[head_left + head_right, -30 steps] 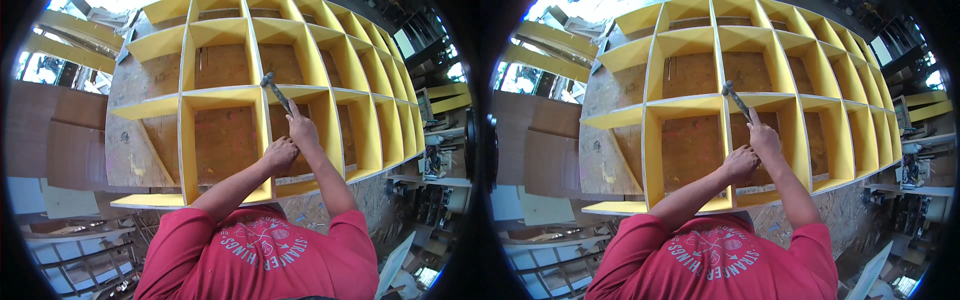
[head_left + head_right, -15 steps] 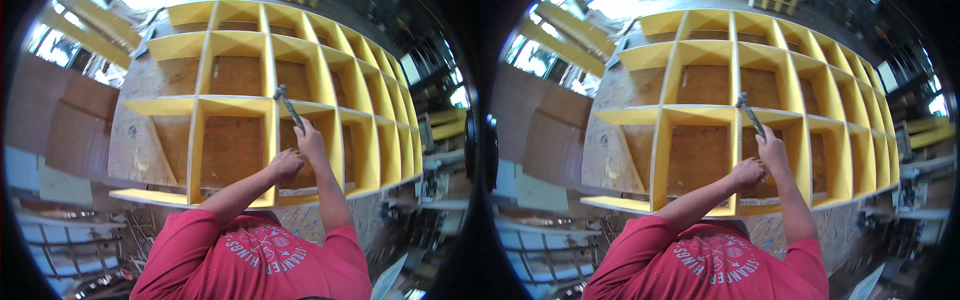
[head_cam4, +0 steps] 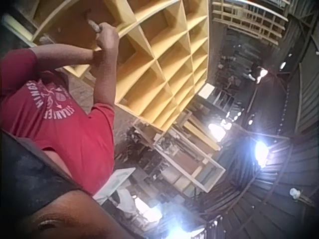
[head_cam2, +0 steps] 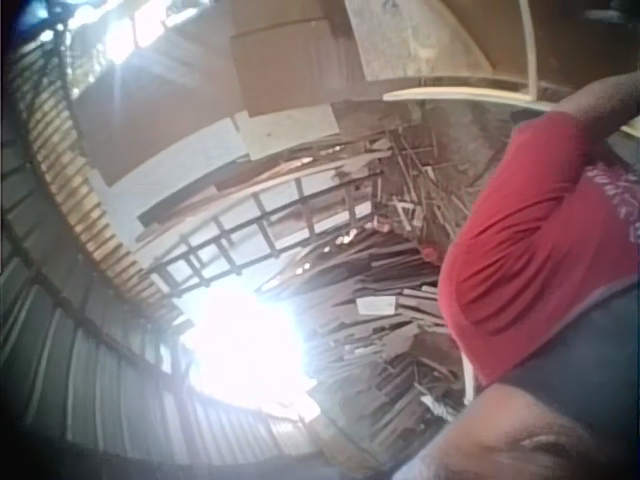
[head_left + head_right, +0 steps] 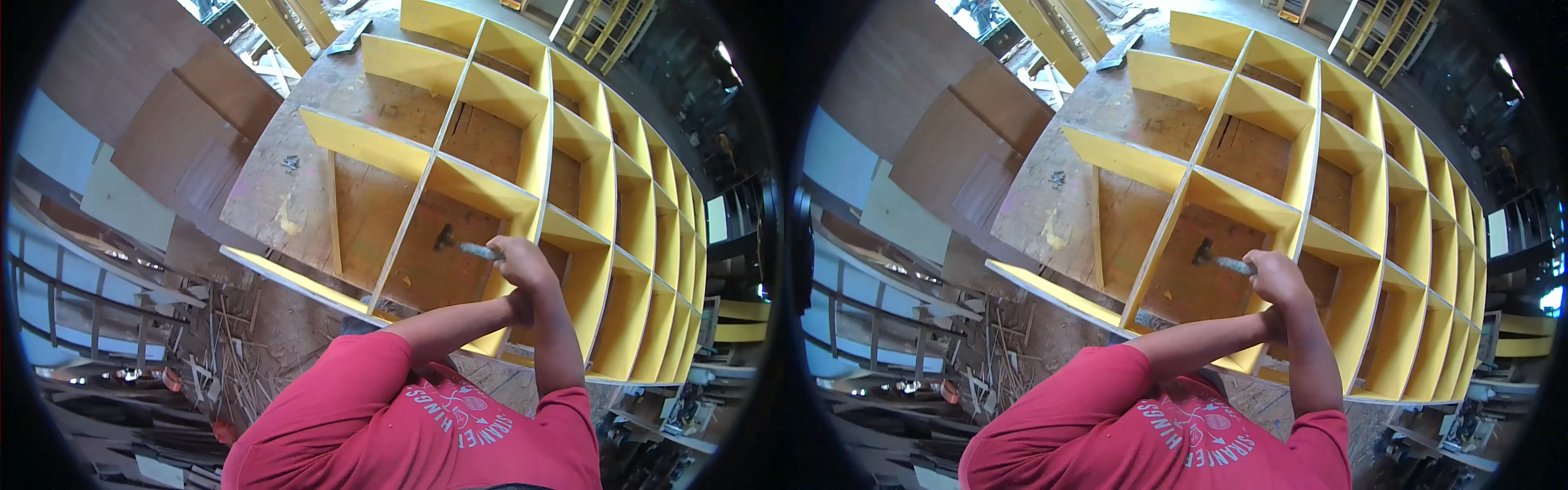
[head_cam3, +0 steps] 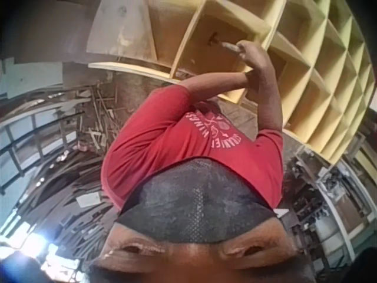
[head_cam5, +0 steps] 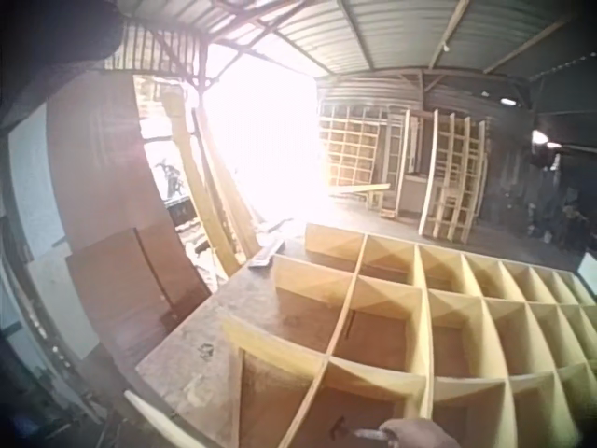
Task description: The person assembles a wooden shelf grid by hammering nails into the wooden dividers with a hammer and striking the wooden joints with an axe.
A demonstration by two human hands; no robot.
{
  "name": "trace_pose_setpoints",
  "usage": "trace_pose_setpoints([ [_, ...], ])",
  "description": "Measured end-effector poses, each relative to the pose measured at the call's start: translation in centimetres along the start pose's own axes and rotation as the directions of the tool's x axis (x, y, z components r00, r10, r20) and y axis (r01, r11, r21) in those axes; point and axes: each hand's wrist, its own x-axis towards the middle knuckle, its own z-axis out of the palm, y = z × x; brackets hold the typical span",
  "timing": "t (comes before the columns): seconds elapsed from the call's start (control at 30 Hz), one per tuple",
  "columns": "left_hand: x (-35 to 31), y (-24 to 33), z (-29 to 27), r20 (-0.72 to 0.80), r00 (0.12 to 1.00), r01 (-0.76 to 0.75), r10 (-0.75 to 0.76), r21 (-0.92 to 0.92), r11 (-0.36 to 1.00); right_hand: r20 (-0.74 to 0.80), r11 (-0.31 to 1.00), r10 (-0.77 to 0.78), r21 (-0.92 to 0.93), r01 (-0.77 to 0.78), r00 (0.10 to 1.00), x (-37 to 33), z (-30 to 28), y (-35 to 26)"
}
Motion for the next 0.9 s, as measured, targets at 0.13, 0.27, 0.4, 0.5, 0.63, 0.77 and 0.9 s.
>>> trace_pose_setpoints([
  [0.13, -2.9, 1.6, -3.0, 0.214, 0.975, -0.096, 0.063, 0.147, 0.984, -0.041, 0.994, 0.002, 0.108, 0.003, 0.999, -0.5, -0.8, -3.5],
  [0.27, -10.0, 7.1, -11.1, 0.375, 0.926, -0.145, 0.035, 0.27, 0.952, -0.267, 0.925, 0.183, 0.372, -0.074, 0.946, -3.8, -1.5, -8.9],
  [0.4, -16.8, 9.8, -20.2, 0.417, 0.89, 0.093, -0.187, 0.235, 0.967, -0.391, 0.76, 0.353, 0.65, -0.017, 0.85, -4.3, 2.4, -13.9],
  [0.5, -21.6, 10.3, -27.3, 0.295, 0.921, 0.205, -0.256, 0.194, 0.959, -0.401, 0.571, 0.452, 0.816, 0.087, 0.797, -3.2, 6.1, -19.0],
  [0.63, -28.8, 12.1, -36.5, -0.04, 0.929, 0.369, -0.368, 0.155, 0.916, -0.358, 0.489, 0.412, 0.863, 0.129, 0.838, -1.8, 10.0, -24.9],
  [0.77, -37.4, 11.8, -41.9, -0.329, 0.85, 0.469, -0.412, 0.111, 0.876, -0.253, 0.372, 0.342, 0.921, 0.116, 0.905, 0.3, 12.3, -30.6],
  [0.9, -44.7, 12.6, -44.4, -0.459, 0.794, 0.534, -0.399, 0.214, 0.818, -0.224, 0.448, 0.294, 0.891, 0.073, 0.929, 3.3, 15.1, -33.8],
])
